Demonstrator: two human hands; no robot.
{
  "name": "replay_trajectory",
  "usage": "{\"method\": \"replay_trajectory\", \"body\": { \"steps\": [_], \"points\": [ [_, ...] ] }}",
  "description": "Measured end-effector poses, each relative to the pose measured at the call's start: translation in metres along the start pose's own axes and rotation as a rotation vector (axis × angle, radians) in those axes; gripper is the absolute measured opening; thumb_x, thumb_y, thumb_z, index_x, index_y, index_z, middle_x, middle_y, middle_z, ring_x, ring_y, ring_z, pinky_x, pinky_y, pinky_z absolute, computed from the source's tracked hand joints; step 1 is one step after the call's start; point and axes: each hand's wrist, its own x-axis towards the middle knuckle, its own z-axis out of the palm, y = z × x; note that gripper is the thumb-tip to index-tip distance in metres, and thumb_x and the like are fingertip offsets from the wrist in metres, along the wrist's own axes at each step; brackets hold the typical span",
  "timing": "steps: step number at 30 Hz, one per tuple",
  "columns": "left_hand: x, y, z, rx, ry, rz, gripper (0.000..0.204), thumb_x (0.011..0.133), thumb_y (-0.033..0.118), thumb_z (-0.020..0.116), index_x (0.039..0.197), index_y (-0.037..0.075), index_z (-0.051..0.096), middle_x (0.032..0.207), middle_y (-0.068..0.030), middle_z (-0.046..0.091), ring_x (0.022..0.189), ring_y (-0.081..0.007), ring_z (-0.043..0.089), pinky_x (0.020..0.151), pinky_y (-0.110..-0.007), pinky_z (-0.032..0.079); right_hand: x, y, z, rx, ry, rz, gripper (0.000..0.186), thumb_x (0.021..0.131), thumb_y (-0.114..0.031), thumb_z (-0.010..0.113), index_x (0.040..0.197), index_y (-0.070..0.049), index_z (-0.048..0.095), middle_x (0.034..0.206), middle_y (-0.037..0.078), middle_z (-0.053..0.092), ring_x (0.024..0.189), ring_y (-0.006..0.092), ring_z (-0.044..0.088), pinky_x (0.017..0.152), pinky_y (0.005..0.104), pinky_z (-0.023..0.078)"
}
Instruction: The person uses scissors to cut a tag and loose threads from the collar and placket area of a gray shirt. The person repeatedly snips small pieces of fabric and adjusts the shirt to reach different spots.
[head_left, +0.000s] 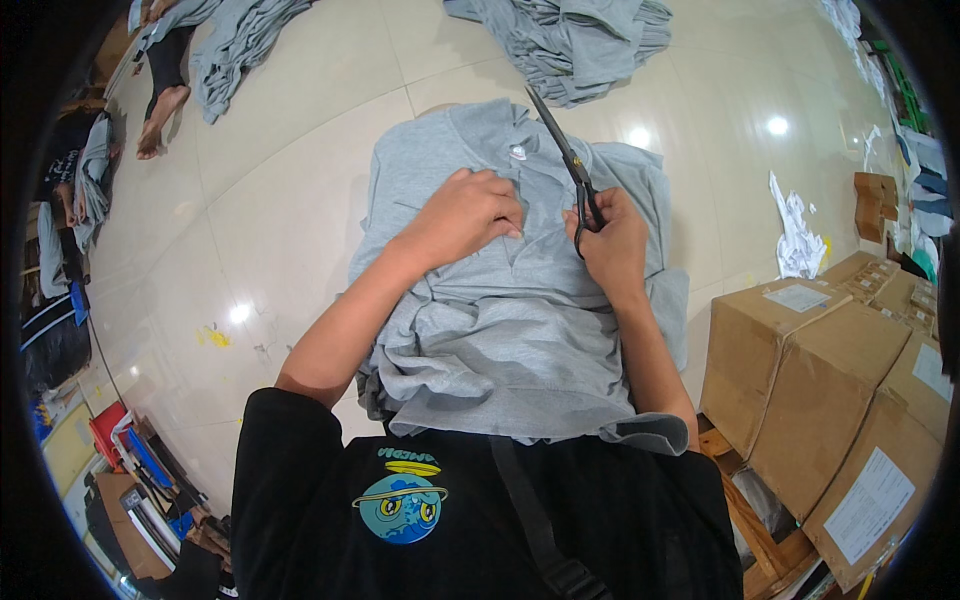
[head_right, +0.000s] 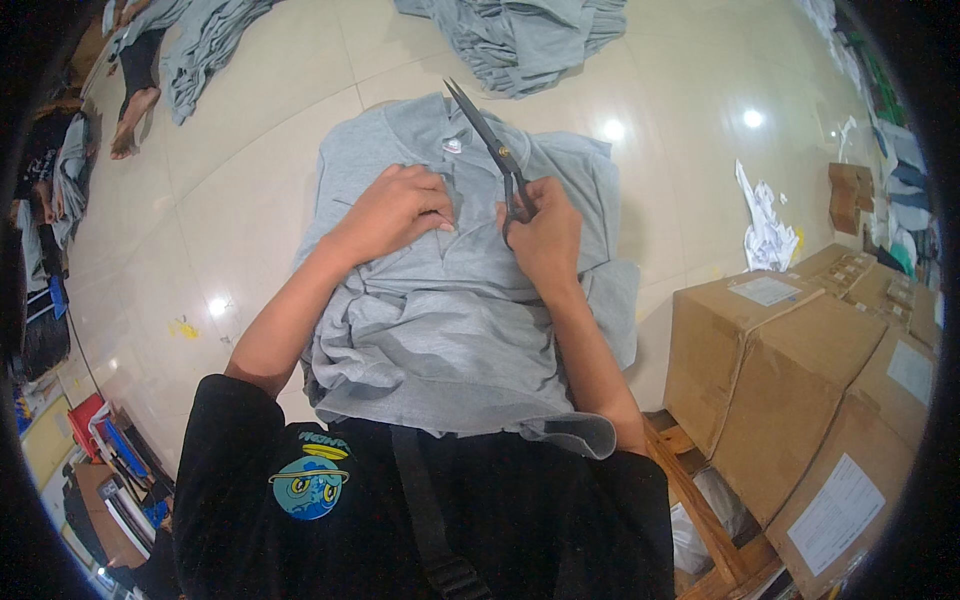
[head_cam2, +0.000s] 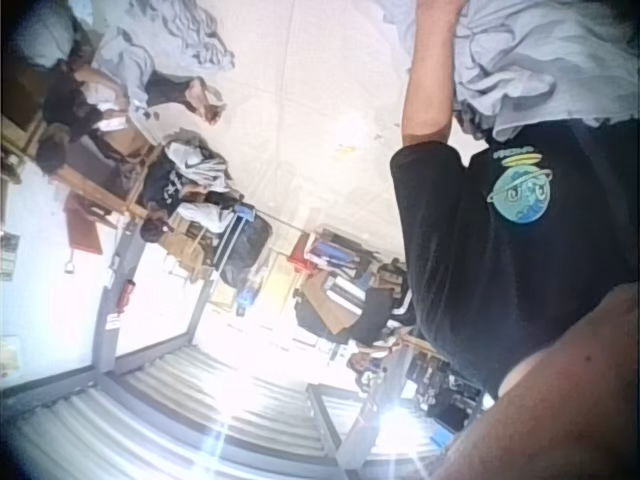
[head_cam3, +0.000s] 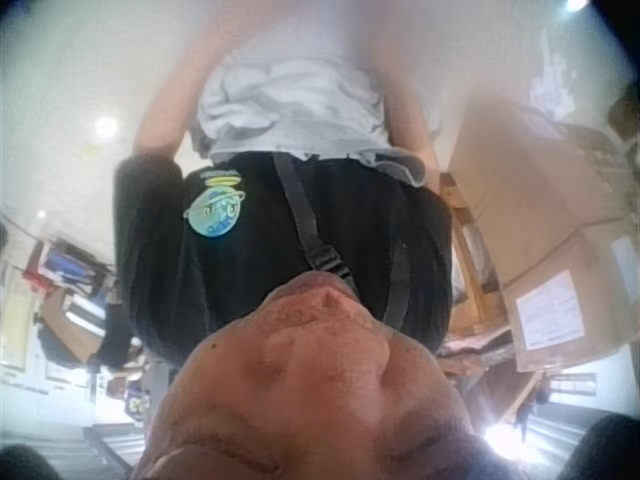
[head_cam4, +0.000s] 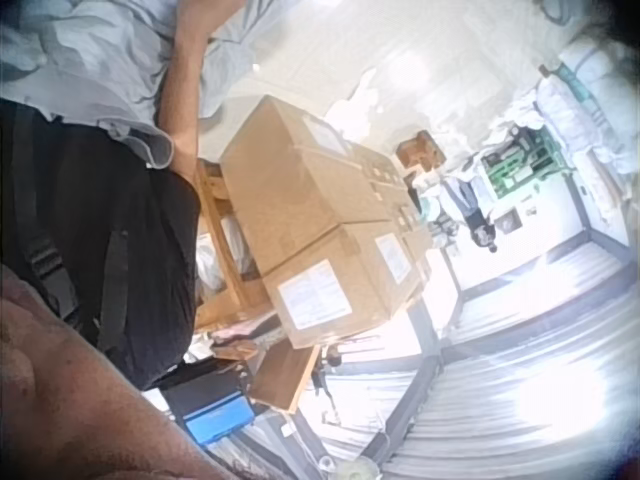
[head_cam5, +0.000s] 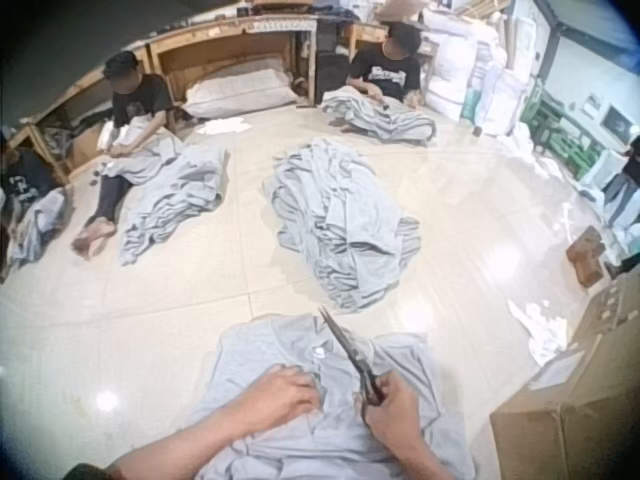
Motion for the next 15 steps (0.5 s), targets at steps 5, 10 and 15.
{"method": "replay_trajectory", "body": {
  "steps": [5, 10, 15],
  "points": [
    [0.001, -0.006, -0.002, -0.043, 0.008, 0.011, 0.013, 0.1, 0.024, 0.081, 0.099, 0.011, 0.08, 0.104, -0.0045, 0.072, 0.109, -0.0294, 0.069, 0.1, -0.045, 0.05, 0.0, -0.002, -0.002, 0.018, -0.012, -0.005, 0.037, 0.088, -0.013, 0.097, 0.102, 0.002, 0.066, 0.089, 0.013, 0.079, 0.079, 0.0191, 0.075, 0.077, 0.0341, 0.06],
    [0.002, -0.006, 0.0, 0.0, 0.023, 0.012, 0.015, 0.104, 0.024, 0.077, 0.104, 0.009, 0.078, 0.105, -0.0068, 0.071, 0.11, -0.0296, 0.069, 0.1, -0.044, 0.05, 0.001, -0.001, -0.003, 0.039, -0.027, -0.013, 0.039, 0.088, -0.015, 0.098, 0.101, 0.002, 0.065, 0.087, 0.012, 0.077, 0.078, 0.0172, 0.072, 0.075, 0.0337, 0.058],
    [0.003, -0.005, -0.003, -0.023, 0.027, -0.001, 0.017, 0.106, 0.024, 0.075, 0.105, 0.007, 0.076, 0.106, -0.0082, 0.07, 0.11, -0.0306, 0.069, 0.101, -0.045, 0.051, -0.013, -0.033, -0.029, -0.05, -0.092, 0.02, 0.039, 0.091, -0.014, 0.098, 0.097, 0.0, 0.063, 0.081, 0.006, 0.073, 0.074, 0.0088, 0.061, 0.069, 0.0289, 0.052]
  ]
}}
